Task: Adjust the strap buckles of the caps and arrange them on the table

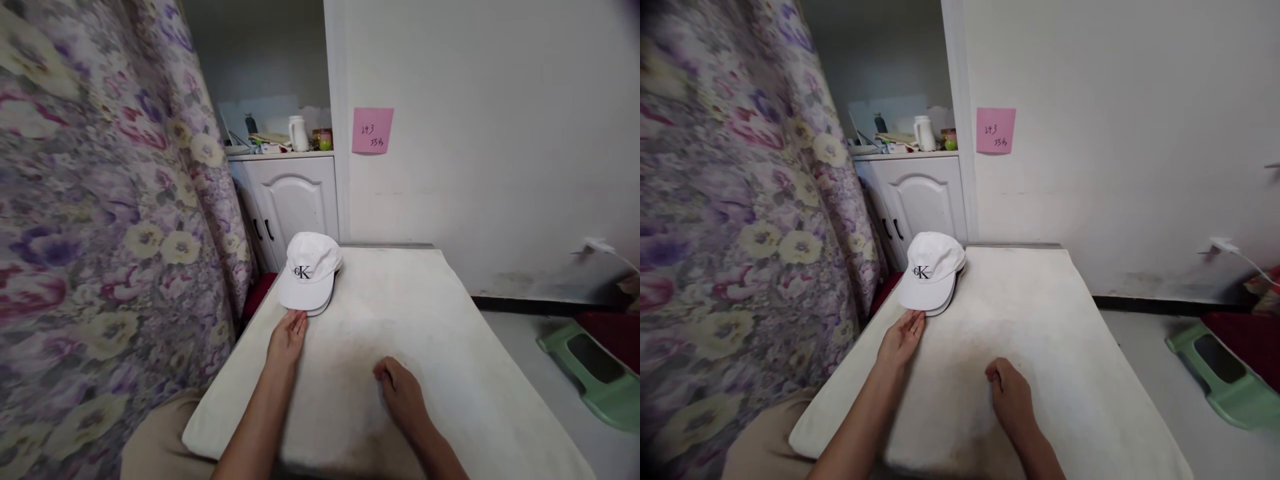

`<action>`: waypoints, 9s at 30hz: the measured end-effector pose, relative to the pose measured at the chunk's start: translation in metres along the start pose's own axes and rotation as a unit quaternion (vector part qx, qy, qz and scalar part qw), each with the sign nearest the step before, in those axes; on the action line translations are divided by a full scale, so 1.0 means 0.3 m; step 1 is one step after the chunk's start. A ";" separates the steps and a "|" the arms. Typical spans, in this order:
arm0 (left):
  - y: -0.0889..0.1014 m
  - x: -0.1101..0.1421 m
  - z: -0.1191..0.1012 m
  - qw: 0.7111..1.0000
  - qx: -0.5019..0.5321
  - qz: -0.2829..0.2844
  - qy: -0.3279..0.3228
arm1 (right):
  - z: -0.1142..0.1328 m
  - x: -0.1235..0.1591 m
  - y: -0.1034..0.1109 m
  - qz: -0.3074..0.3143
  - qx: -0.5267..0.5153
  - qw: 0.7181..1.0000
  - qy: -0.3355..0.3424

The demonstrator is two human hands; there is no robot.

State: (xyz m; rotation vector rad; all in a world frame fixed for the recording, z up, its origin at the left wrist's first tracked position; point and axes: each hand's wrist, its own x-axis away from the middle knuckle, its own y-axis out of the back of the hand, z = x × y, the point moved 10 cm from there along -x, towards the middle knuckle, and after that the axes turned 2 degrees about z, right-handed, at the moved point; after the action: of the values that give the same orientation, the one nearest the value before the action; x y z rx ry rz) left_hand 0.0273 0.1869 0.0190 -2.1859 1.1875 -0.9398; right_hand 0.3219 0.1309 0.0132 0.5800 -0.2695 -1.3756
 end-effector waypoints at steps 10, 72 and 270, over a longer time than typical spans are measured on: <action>-0.242 -0.040 -0.133 0.996 0.029 0.086 -0.012 | -0.009 -0.009 0.000 -0.018 0.001 1.000 0.005; -0.595 0.586 0.159 0.877 -0.210 0.427 0.075 | 0.074 -0.026 0.535 0.137 -0.550 0.821 0.071; -0.466 0.676 0.239 0.802 -0.451 0.385 0.068 | 0.332 0.078 0.282 0.220 -0.381 0.898 -0.029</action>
State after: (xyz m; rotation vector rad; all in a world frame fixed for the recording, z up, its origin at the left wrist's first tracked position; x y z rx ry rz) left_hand 0.2340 0.0906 0.1363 -1.8288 2.7108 -0.1371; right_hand 0.3471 0.0925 0.1379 -0.1776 0.1029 -0.9448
